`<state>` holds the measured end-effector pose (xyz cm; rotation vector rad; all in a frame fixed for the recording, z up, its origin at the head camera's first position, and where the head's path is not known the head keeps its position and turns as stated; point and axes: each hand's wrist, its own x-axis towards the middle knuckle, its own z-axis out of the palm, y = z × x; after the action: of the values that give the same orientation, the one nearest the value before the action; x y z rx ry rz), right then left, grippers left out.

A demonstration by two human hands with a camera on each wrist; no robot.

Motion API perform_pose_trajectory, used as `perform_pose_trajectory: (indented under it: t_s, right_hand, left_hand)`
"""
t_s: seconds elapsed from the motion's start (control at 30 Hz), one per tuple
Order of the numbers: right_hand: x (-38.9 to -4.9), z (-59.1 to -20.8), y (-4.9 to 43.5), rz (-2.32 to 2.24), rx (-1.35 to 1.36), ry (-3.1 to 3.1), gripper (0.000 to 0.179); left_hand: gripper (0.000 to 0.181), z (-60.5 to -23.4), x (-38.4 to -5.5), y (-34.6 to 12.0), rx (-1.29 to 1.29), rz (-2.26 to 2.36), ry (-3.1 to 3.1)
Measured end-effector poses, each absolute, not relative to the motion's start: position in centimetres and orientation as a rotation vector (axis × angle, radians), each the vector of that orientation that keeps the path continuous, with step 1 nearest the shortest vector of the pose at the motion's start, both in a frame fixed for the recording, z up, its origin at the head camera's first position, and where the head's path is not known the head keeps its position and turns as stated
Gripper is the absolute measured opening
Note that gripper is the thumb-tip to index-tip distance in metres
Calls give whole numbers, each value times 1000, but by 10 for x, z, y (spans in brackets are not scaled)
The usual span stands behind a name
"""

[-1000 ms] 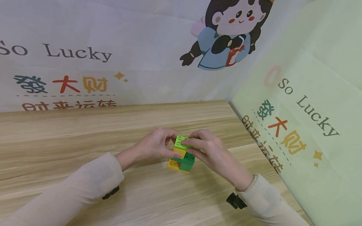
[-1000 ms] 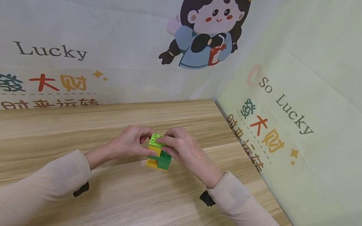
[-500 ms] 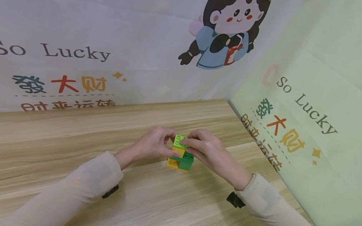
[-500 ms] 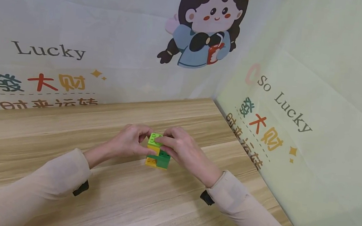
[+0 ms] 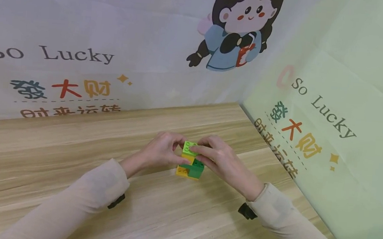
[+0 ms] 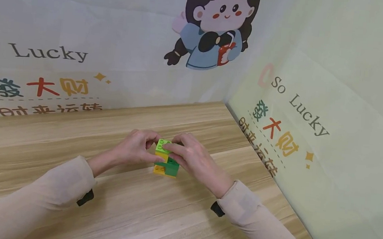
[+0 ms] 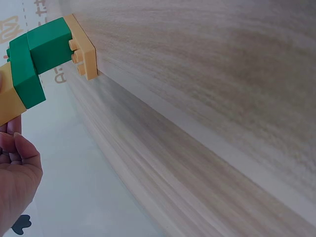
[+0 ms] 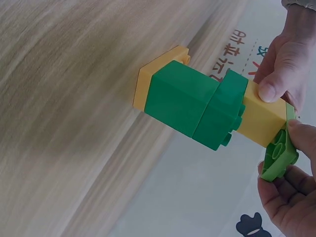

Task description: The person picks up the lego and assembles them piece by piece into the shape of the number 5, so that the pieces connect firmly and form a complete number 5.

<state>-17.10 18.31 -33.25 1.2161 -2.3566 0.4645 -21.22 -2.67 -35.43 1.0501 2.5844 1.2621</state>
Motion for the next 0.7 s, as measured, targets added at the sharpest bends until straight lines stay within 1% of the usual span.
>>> perform_pose_trajectory:
  t_s: [0.7]
  right_hand:
    - [-170,-338,186,586,1162,-2356,29]
  left_hand:
    - [29,-356,-211,-25,1090,1302,2608]
